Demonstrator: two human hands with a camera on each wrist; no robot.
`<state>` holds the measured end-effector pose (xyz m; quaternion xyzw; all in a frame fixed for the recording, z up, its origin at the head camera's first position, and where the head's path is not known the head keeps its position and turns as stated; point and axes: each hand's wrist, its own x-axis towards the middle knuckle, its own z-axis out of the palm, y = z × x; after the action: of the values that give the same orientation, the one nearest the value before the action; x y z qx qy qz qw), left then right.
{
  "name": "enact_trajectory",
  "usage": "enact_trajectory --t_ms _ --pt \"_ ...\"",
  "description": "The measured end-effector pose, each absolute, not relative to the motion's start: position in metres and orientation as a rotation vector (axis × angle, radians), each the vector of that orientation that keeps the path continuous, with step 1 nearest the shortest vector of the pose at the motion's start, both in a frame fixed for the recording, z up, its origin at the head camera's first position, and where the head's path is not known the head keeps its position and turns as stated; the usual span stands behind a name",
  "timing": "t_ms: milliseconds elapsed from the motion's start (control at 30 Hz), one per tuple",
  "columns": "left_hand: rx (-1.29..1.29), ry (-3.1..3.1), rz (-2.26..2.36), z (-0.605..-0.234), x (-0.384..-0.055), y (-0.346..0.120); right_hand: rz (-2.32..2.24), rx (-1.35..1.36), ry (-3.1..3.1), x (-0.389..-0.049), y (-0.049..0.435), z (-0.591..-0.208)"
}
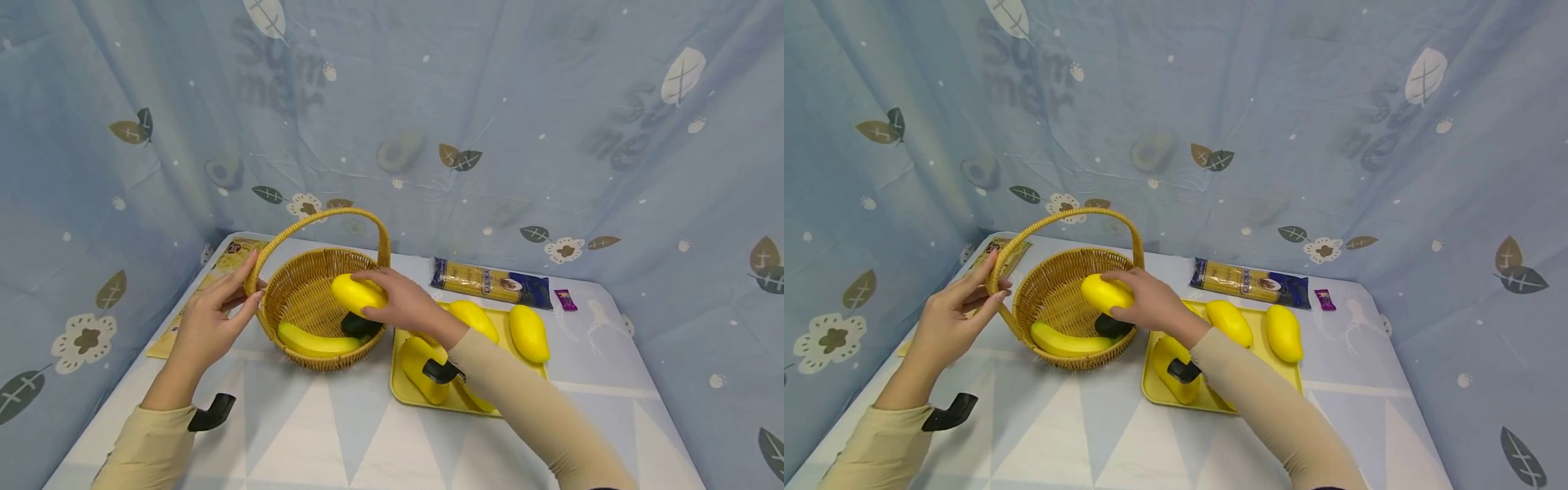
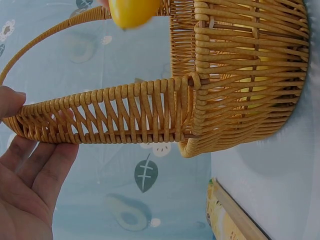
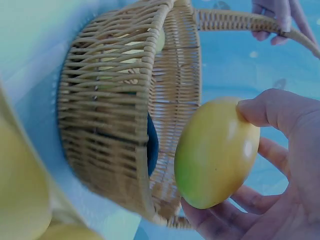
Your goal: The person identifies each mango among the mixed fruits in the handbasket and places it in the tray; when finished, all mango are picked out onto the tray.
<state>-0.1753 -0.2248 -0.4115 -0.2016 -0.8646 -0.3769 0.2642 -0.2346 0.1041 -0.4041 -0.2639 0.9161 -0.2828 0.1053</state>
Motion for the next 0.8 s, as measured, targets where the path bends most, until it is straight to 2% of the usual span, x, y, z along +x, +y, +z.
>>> enact_trajectory --t_ms 600,800 --pt "-0.559 -2.332 -1.032 -0.412 -0.177 -0.226 -0.852 -0.633 2.846 -0.169 0.19 -0.401" --pt "-0.552 -2.333 -1.041 -0.412 -0.176 -0.224 -0.916 -0.51 2.879 -0.15 0.222 -0.406"
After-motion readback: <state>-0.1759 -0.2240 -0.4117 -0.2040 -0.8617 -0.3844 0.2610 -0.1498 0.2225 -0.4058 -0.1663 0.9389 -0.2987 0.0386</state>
